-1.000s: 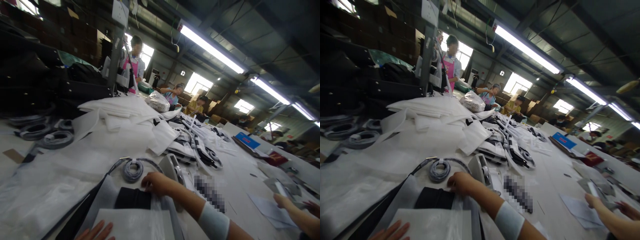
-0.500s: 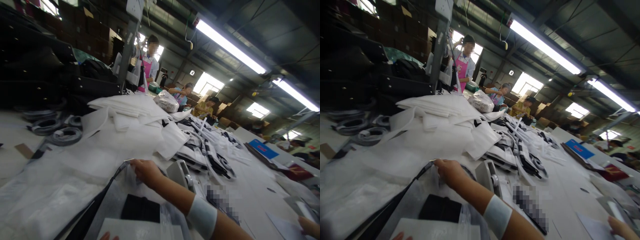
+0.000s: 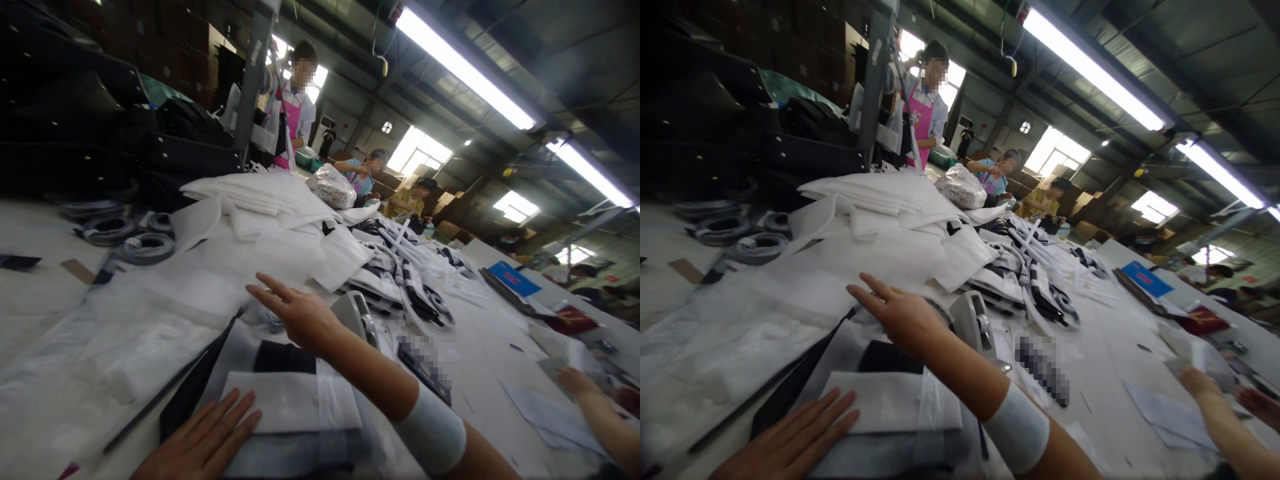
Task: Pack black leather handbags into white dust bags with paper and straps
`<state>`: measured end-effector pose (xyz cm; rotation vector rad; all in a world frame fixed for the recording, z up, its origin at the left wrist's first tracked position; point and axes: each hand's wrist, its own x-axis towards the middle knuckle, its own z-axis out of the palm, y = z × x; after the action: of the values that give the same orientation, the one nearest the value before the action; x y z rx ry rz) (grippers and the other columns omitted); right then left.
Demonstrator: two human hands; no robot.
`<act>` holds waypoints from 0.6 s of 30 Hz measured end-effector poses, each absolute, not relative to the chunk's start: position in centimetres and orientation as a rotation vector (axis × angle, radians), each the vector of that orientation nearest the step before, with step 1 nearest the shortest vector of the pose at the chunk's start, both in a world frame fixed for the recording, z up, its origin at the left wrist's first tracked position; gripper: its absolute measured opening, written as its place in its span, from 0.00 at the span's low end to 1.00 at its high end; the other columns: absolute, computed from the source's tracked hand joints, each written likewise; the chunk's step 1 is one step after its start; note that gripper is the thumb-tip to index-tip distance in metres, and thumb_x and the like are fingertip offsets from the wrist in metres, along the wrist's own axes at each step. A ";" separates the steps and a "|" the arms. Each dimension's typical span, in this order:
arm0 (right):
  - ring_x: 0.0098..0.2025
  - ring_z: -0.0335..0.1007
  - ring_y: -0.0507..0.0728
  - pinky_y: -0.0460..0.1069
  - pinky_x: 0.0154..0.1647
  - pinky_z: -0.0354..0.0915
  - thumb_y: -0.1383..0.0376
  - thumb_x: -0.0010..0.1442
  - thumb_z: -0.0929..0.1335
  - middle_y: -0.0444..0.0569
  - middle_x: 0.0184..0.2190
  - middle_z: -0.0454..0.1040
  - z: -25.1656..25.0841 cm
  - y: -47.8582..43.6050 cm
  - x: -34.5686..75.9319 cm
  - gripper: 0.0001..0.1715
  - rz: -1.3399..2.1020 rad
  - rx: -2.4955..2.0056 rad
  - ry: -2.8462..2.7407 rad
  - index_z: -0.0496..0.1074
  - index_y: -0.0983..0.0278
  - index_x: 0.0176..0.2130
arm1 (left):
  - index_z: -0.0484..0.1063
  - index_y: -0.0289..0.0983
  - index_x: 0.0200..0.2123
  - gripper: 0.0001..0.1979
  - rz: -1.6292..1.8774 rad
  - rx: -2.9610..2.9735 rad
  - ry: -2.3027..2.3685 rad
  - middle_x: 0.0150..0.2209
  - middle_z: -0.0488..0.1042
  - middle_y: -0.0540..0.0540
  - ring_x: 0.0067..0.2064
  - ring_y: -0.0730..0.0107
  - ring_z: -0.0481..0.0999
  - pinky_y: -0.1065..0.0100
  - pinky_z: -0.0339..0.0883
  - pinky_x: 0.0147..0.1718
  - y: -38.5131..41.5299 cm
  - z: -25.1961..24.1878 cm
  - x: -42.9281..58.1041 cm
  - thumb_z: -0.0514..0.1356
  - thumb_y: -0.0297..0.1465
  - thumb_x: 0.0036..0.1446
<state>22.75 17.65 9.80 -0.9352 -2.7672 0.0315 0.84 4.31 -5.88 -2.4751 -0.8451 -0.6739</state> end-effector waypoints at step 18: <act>0.40 0.80 0.53 0.49 0.48 0.75 0.72 0.70 0.62 0.48 0.35 0.83 -4.3 -3.4 27.0 0.12 -0.169 -0.884 -2.193 0.74 0.64 0.45 | 0.62 0.38 0.66 0.31 -0.700 -2.492 -0.971 0.64 0.69 0.45 0.61 0.64 0.72 0.63 0.73 0.54 3.4 -6.3 3.1 0.44 0.18 0.62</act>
<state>26.98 -3.37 -4.29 -0.8840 -2.1929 -0.1692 3.14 3.44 -6.30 -2.4922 -0.9715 -0.7001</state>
